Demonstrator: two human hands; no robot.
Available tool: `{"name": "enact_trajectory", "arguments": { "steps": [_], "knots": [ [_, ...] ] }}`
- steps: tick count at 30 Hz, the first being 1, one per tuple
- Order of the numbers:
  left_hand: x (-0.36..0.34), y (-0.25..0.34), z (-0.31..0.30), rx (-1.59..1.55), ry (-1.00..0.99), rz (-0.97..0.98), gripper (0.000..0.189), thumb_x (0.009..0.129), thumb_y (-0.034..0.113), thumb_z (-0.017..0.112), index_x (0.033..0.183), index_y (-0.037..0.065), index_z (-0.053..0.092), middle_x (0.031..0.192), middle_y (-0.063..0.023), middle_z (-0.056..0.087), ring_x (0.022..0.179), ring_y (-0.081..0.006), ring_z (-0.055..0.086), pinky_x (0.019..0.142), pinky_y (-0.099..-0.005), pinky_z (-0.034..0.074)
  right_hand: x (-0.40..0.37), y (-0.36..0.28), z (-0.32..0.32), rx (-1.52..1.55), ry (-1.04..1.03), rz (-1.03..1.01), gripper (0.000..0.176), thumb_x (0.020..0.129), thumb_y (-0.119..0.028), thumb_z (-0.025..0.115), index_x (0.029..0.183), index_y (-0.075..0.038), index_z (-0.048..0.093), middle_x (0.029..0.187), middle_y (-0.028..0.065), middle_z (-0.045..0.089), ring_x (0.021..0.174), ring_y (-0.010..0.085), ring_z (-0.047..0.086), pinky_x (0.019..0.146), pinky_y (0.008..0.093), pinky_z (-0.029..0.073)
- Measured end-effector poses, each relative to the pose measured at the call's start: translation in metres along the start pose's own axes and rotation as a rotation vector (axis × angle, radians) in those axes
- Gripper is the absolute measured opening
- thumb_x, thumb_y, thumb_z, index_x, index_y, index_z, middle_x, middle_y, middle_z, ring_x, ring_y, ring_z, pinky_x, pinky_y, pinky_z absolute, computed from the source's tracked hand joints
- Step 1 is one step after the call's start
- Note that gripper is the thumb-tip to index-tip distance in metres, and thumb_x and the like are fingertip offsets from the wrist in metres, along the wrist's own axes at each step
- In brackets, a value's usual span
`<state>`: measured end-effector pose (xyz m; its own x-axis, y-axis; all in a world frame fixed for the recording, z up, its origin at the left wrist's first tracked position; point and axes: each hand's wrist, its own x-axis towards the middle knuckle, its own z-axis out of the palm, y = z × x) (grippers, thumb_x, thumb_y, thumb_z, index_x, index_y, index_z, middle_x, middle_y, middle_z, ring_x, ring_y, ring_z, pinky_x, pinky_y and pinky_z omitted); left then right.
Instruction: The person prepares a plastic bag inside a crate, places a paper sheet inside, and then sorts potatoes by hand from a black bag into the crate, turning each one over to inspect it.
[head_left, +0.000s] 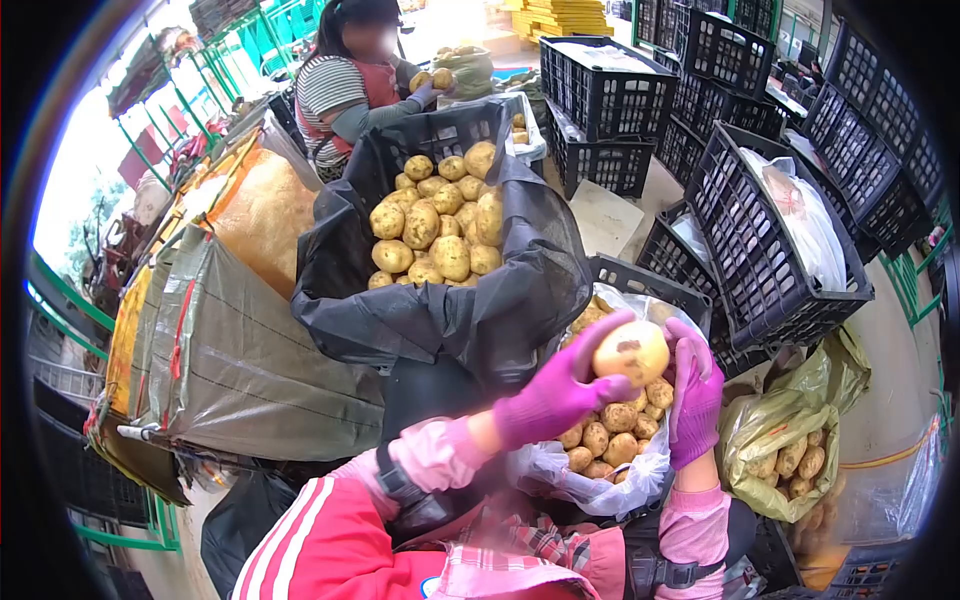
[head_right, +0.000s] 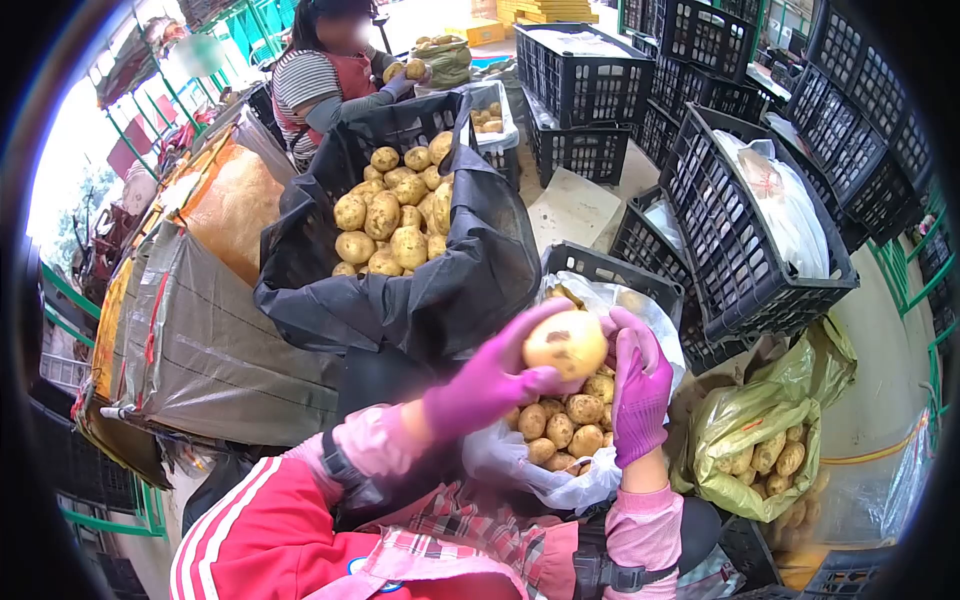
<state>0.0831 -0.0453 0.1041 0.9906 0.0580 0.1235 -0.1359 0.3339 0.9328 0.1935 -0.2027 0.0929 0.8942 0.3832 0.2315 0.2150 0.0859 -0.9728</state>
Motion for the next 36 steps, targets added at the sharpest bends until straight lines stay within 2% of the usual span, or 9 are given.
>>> {"name": "enact_trajectory", "arguments": {
  "steps": [5, 9, 11, 13, 15, 21, 24, 29, 36],
  "knots": [
    [0.017, 0.103, -0.067, -0.159, 0.355, 0.334, 0.044, 0.105, 0.014, 0.046, 0.141, -0.006, 0.034, 0.134, -0.0158, 0.050, 0.121, -0.0245, 0.057, 0.109, -0.0325, 0.045, -0.010, -0.010, -0.009, 0.093, 0.039, 0.116, 0.035, 0.105, -0.023, 0.048, 0.128, 0.001, 0.059, 0.113, 0.0124, 0.068, 0.096, 0.0168, 0.067, 0.088, 0.0293, 0.054],
    [0.033, 0.089, -0.167, 0.680, 0.448, 0.611, 0.036, 0.103, 0.013, 0.049, 0.134, -0.005, 0.044, 0.126, -0.0140, 0.057, 0.118, -0.0215, 0.058, 0.108, -0.0318, 0.046, -0.013, -0.034, -0.023, 0.293, 0.118, 0.043, 0.027, 0.103, -0.013, 0.051, 0.121, 0.005, 0.062, 0.110, 0.0143, 0.068, 0.099, 0.0197, 0.068, 0.089, 0.0294, 0.055],
    [0.036, 0.084, -0.060, 0.190, 0.478, 0.643, 0.026, 0.100, 0.006, 0.052, 0.124, -0.005, 0.055, 0.123, -0.0120, 0.061, 0.112, -0.0217, 0.062, 0.101, -0.0331, 0.050, -0.014, -0.050, -0.036, 0.350, 0.178, -0.026, 0.030, 0.104, -0.018, 0.050, 0.122, 0.004, 0.062, 0.109, 0.0144, 0.069, 0.096, 0.0186, 0.068, 0.088, 0.0287, 0.055],
    [0.037, 0.065, -0.024, 1.472, 0.105, 0.788, 0.025, 0.099, 0.010, 0.052, 0.117, -0.003, 0.064, 0.119, -0.0104, 0.064, 0.104, -0.0193, 0.063, 0.093, -0.0287, 0.048, -0.014, -0.060, -0.052, 0.321, 0.243, -0.054, 0.032, 0.104, -0.020, 0.050, 0.122, 0.004, 0.062, 0.108, 0.0146, 0.069, 0.094, 0.0181, 0.068, 0.086, 0.0281, 0.055],
    [0.049, -0.011, 0.004, 0.834, 0.156, 0.351, 0.026, 0.096, 0.011, 0.055, 0.117, -0.001, 0.065, 0.107, -0.0136, 0.069, 0.100, -0.0196, 0.064, 0.091, -0.0304, 0.049, -0.016, -0.067, -0.065, 0.297, 0.292, -0.057, 0.033, 0.104, -0.021, 0.050, 0.122, 0.004, 0.062, 0.108, 0.0149, 0.070, 0.094, 0.0177, 0.069, 0.086, 0.0277, 0.055],
    [0.094, -0.216, -0.039, 1.252, -0.020, -0.315, 0.060, 0.088, 0.035, 0.065, 0.134, 0.000, 0.048, 0.121, -0.0241, 0.062, 0.112, -0.0413, 0.060, 0.094, -0.0454, 0.050, -0.025, -0.066, -0.068, 0.304, 0.267, -0.050, 0.030, 0.101, -0.016, 0.053, 0.121, 0.005, 0.062, 0.105, 0.0141, 0.070, 0.091, 0.0168, 0.068, 0.085, 0.0278, 0.054],
    [0.109, -0.295, -0.050, 1.416, 0.174, -0.048, 0.062, 0.088, 0.032, 0.067, 0.137, 0.001, 0.045, 0.124, -0.0229, 0.061, 0.115, -0.0410, 0.059, 0.096, -0.0446, 0.049, -0.026, -0.053, -0.065, 0.309, 0.210, -0.066, 0.029, 0.100, -0.014, 0.055, 0.122, 0.005, 0.062, 0.105, 0.0112, 0.070, 0.092, 0.0129, 0.065, 0.084, 0.0263, 0.053],
    [0.137, -0.304, -0.040, 1.184, 0.102, -0.503, 0.063, 0.086, 0.024, 0.071, 0.139, 0.003, 0.043, 0.122, -0.0175, 0.059, 0.108, -0.0300, 0.060, 0.090, -0.0374, 0.051, -0.025, -0.035, -0.060, 0.037, 0.124, -0.104, 0.027, 0.095, -0.009, 0.060, 0.120, 0.002, 0.064, 0.110, 0.0106, 0.070, 0.102, 0.0149, 0.066, 0.090, 0.0281, 0.051],
    [0.149, -0.304, -0.110, 0.370, 0.110, -0.337, 0.068, 0.084, 0.014, 0.078, 0.141, 0.006, 0.042, 0.120, -0.0099, 0.057, 0.099, -0.0146, 0.061, 0.080, -0.0274, 0.055, -0.010, -0.027, -0.059, 0.199, 0.124, 0.066, 0.026, 0.100, -0.012, 0.057, 0.119, 0.005, 0.064, 0.110, 0.0105, 0.068, 0.101, 0.0152, 0.066, 0.089, 0.0265, 0.052]
  ]
}}
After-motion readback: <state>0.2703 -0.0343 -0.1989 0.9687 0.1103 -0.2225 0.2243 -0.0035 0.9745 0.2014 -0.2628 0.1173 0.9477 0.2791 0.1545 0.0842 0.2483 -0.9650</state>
